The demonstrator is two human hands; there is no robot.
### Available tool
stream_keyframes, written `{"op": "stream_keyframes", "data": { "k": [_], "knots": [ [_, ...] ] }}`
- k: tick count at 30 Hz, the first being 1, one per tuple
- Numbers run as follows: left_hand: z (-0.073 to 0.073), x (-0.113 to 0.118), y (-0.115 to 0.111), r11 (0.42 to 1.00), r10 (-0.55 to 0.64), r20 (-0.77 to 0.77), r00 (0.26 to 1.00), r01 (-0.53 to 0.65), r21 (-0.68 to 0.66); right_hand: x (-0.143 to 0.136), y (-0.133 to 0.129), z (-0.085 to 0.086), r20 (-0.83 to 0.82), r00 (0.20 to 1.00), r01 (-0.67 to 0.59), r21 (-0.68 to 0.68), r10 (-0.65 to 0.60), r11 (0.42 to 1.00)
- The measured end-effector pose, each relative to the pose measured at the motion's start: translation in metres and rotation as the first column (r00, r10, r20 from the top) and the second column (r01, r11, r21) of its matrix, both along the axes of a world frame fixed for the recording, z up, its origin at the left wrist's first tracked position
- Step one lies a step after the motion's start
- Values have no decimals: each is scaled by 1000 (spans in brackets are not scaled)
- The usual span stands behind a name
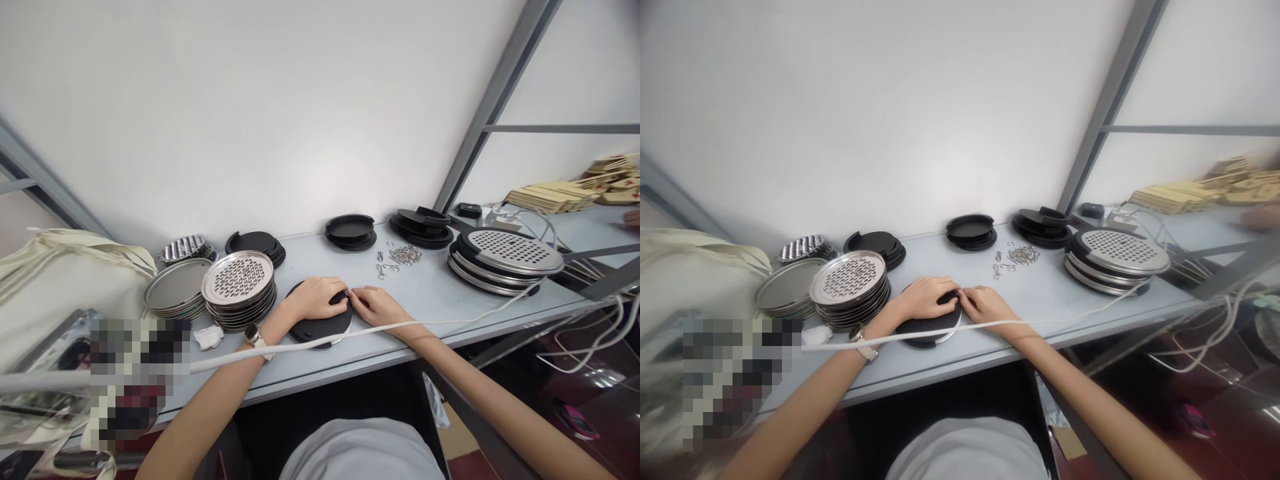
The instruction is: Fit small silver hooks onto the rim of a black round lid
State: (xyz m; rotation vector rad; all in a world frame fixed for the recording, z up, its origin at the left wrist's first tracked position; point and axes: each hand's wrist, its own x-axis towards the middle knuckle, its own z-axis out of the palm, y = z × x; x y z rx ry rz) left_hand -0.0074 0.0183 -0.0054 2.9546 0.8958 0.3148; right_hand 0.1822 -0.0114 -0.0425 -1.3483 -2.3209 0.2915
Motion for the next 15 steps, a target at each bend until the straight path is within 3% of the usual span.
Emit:
{"op": "stream_keyframes", "data": {
  "k": [15],
  "knots": [
    [2,-2,2,995,0,98,995,10,-104,0,-2,3,-8,1000,-28,31,29,999]
  ]
}}
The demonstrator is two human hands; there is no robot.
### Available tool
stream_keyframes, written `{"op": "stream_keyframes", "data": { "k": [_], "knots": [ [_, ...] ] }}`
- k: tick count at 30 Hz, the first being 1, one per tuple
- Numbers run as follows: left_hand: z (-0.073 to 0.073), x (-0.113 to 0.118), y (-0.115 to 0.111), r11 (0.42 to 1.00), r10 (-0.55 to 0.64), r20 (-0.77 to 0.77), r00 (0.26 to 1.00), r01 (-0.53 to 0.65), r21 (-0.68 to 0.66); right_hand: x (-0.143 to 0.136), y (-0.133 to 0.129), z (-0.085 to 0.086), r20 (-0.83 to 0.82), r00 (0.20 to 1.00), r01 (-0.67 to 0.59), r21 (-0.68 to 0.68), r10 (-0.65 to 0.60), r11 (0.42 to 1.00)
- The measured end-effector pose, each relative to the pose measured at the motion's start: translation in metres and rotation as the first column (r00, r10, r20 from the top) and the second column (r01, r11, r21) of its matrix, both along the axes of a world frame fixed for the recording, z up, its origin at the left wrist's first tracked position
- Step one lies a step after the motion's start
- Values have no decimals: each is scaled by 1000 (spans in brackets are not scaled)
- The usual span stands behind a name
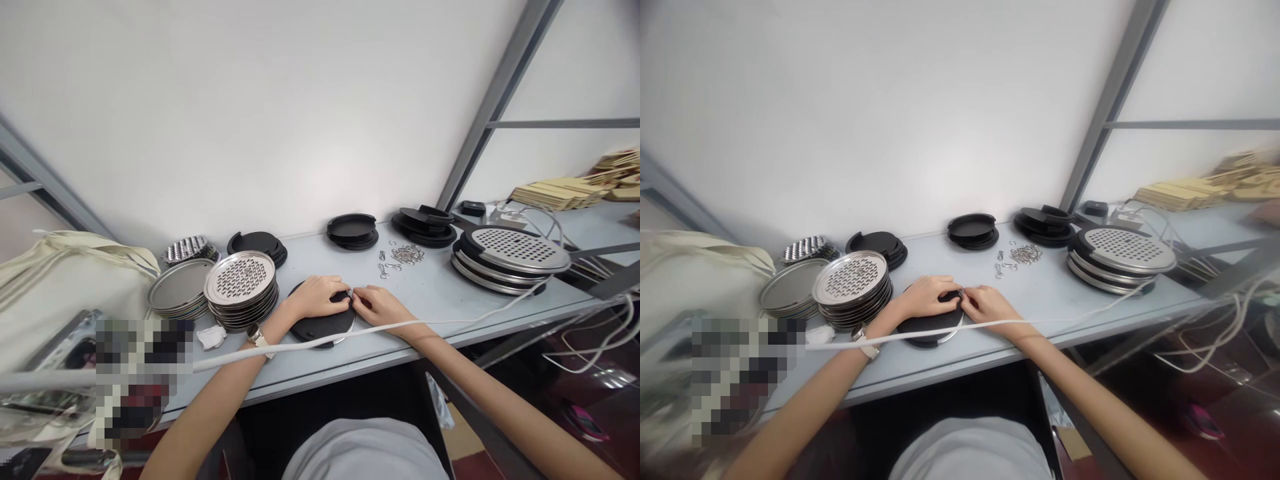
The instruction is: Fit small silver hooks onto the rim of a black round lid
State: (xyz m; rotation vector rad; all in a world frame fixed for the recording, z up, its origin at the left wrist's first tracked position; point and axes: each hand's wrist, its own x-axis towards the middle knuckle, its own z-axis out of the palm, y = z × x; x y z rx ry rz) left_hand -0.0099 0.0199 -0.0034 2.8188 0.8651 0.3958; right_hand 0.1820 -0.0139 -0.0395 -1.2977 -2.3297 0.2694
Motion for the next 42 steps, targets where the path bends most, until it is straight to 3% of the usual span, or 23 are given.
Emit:
{"op": "stream_keyframes", "data": {
  "k": [7,42],
  "knots": [
    [2,-2,2,990,-3,48,999,9,-138,-2,0,0,-20,1000,-7,-7,7,1000],
    [2,2,0,993,-13,65,998,21,-119,-1,1,-2,-85,993,78,-81,-85,994]
  ]
}}
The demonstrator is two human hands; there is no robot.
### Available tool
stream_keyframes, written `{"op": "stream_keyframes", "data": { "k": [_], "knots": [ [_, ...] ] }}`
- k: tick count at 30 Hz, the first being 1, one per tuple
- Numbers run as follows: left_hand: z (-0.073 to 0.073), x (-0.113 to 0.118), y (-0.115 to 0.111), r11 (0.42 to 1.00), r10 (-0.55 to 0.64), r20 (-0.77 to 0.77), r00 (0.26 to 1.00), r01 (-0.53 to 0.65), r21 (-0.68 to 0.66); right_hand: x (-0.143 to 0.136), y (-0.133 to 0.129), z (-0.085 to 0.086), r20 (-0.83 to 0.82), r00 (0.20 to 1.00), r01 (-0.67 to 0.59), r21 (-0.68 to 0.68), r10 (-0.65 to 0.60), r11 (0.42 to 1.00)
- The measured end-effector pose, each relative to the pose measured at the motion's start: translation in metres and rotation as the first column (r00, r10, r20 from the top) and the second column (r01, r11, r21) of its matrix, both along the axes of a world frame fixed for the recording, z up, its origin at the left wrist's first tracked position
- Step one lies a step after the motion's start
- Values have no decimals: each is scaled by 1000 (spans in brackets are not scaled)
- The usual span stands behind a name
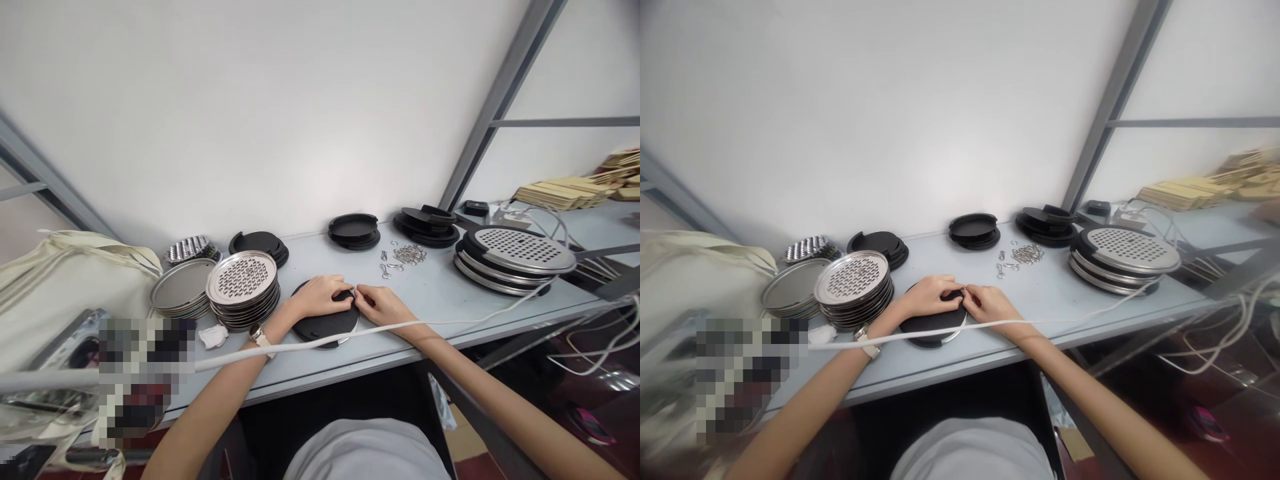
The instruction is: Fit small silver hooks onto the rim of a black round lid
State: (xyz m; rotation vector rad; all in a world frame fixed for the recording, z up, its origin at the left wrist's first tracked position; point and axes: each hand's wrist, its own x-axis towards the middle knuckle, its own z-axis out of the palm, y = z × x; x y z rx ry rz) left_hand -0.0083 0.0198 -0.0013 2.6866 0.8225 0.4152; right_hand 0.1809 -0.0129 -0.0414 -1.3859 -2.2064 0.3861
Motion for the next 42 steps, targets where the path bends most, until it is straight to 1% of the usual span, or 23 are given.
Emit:
{"op": "stream_keyframes", "data": {
  "k": [3,6,12,15,21,28,37,42],
  "knots": [
    [-2,1,0,1000,5,4,1000,-5,21,0,0,0,-4,1000,12,1,-12,1000],
    [-4,2,0,999,35,8,999,-36,36,-1,0,1,0,1000,8,9,-8,1000],
    [-5,3,-1,998,35,56,998,-37,41,-1,-1,6,-11,997,-82,-3,82,997],
    [-5,4,-2,998,27,31,999,-29,64,0,-1,6,-8,995,-98,-11,98,995],
    [-4,5,-4,994,45,-34,998,-41,105,1,-1,7,-9,997,-83,-28,83,996],
    [-4,5,-4,995,36,-32,999,-33,89,0,-2,6,-45,995,-91,-16,90,996],
    [-3,0,-2,997,-8,-26,1000,10,76,0,-2,4,-41,995,-92,-28,91,995],
    [-2,0,-2,998,-5,-28,1000,7,63,0,-2,4,-59,995,-84,-25,82,996]
  ]
}}
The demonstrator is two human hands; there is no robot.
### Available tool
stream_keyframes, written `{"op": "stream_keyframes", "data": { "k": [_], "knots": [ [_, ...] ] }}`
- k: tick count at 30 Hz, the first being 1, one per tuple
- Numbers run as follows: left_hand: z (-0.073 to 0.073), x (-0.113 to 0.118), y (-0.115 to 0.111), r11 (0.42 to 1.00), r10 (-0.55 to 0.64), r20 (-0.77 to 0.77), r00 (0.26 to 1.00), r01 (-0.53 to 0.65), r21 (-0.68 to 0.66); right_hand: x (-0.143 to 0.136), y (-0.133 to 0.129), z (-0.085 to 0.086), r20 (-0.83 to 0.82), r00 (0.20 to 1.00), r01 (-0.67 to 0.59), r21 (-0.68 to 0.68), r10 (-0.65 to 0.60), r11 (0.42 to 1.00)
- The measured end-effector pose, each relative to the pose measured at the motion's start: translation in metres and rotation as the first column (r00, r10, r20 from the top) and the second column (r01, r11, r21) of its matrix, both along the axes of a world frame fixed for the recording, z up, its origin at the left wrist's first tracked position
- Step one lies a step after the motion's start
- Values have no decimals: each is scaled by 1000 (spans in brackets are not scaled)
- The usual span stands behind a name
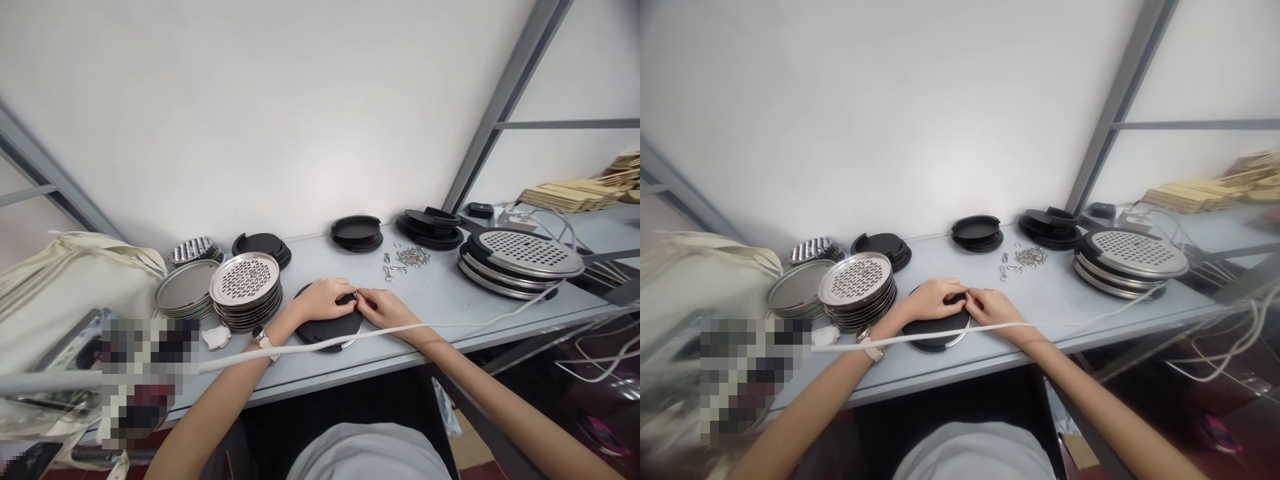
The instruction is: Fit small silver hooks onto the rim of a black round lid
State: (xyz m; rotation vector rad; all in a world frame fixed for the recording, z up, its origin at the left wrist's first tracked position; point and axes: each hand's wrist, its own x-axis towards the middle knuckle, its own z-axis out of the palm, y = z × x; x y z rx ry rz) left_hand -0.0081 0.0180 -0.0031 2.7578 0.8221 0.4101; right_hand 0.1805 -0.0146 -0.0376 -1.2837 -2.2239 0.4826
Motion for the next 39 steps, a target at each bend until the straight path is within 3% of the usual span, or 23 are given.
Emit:
{"op": "stream_keyframes", "data": {
  "k": [15,39],
  "knots": [
    [1,-1,1,999,-30,23,999,30,-11,0,0,0,-52,999,-4,-17,3,1000],
    [1,0,0,999,-44,18,999,44,-10,11,4,2,-155,985,-115,-231,80,966]
  ]
}}
